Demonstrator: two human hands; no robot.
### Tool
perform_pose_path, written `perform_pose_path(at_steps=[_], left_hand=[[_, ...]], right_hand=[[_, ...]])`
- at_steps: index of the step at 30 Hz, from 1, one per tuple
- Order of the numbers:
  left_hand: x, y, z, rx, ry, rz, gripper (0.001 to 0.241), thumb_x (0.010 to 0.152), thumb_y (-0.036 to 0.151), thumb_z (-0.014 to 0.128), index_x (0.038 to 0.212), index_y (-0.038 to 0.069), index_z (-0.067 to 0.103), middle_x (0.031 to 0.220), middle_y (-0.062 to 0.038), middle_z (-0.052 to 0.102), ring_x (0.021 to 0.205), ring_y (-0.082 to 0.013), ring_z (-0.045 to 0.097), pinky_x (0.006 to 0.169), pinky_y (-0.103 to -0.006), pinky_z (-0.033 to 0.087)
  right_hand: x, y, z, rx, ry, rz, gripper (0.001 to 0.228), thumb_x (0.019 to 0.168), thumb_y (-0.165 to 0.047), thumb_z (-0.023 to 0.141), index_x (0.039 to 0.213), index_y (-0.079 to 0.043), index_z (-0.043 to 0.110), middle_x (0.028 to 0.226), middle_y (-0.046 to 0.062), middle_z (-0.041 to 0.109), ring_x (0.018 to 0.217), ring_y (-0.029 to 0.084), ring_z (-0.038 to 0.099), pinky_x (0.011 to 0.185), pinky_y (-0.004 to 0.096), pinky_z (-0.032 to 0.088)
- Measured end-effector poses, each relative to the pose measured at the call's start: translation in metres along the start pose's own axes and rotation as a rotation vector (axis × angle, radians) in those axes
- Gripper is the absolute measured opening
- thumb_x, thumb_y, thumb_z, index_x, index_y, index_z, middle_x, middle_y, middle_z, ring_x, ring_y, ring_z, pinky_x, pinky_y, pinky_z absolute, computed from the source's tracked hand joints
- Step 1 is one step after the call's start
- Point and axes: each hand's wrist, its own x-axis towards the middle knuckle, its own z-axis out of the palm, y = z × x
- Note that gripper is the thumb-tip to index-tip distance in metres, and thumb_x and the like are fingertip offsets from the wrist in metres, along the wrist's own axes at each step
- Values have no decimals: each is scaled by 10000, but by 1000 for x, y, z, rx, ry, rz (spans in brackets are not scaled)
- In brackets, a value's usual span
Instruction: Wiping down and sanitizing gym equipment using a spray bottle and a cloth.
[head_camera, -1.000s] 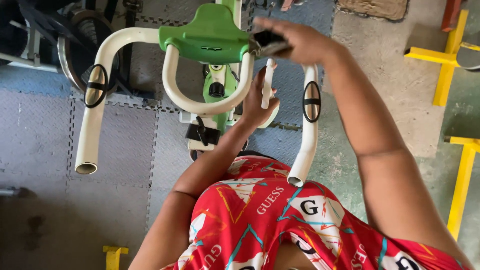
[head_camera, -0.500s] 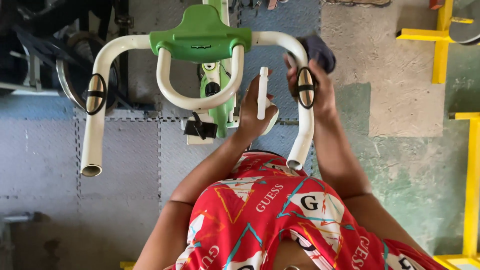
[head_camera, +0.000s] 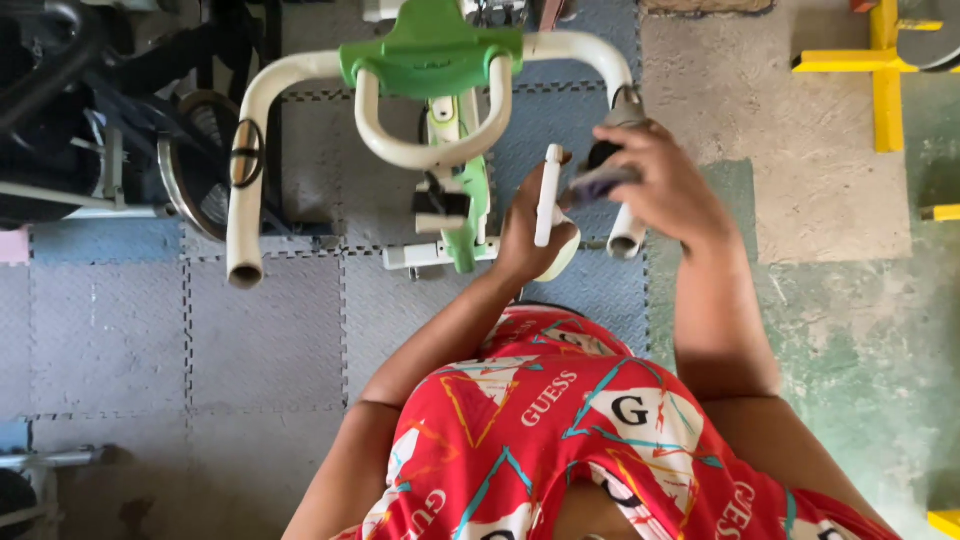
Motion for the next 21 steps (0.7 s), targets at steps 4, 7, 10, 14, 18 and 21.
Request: perform_pose_path(at_steps=[4,7,10,14,18,21], left_hand=[[-15,21,-7,-72,-13,-231,862,711,-78,689,1518,84,432,1474,-93,542,950,-192,657,816,-318,582],[-31,28,-10,-63,-26,-291,864,708,-79,711,1513,95,451,1474,-77,567,973,-205,676,836,-309,586],[-48,31,-11,-123,3,-92,896,711,-109,718,1534,87,423,1550,-82,522,1293,-200,616,932,-312,590],[-68,49,-17,-165,-17,-133,916,709,-113,726,1551,59,410,1587,-88,497,1246,-184,626,946,-319,577],[-91,52,-21,-179,-43,-139,925,709,-110,734,1556,42,394,1605,-93,469,1327,-187,588,948,-327,581],[-103,54,-23,-138,-33,-129,910,738,-111,731,1571,36,394,1604,-102,477,1327,-204,587,970,-335,582]], right_hand=[[-35,-42,6,957,52,745,421,786,1,639,1181,-82,758,1322,190,659,1022,366,684,742,400,510],[-53,-83,23,1414,545,681,441,860,-2,629,1293,41,696,1276,225,682,1185,338,689,1030,396,593],[-50,-112,28,1622,964,589,492,937,-12,654,1398,-18,483,1273,159,622,1117,335,650,918,506,601],[-63,-108,34,2140,1010,797,510,999,-38,609,1458,91,430,1337,281,601,1213,447,652,1080,533,566],[-51,-167,7,1790,844,573,485,1029,-44,624,1483,-27,454,1437,195,502,1321,472,543,1176,594,460],[-45,-183,3,581,729,399,450,1012,-48,595,1431,40,456,1569,256,206,1450,540,234,1163,642,281]])
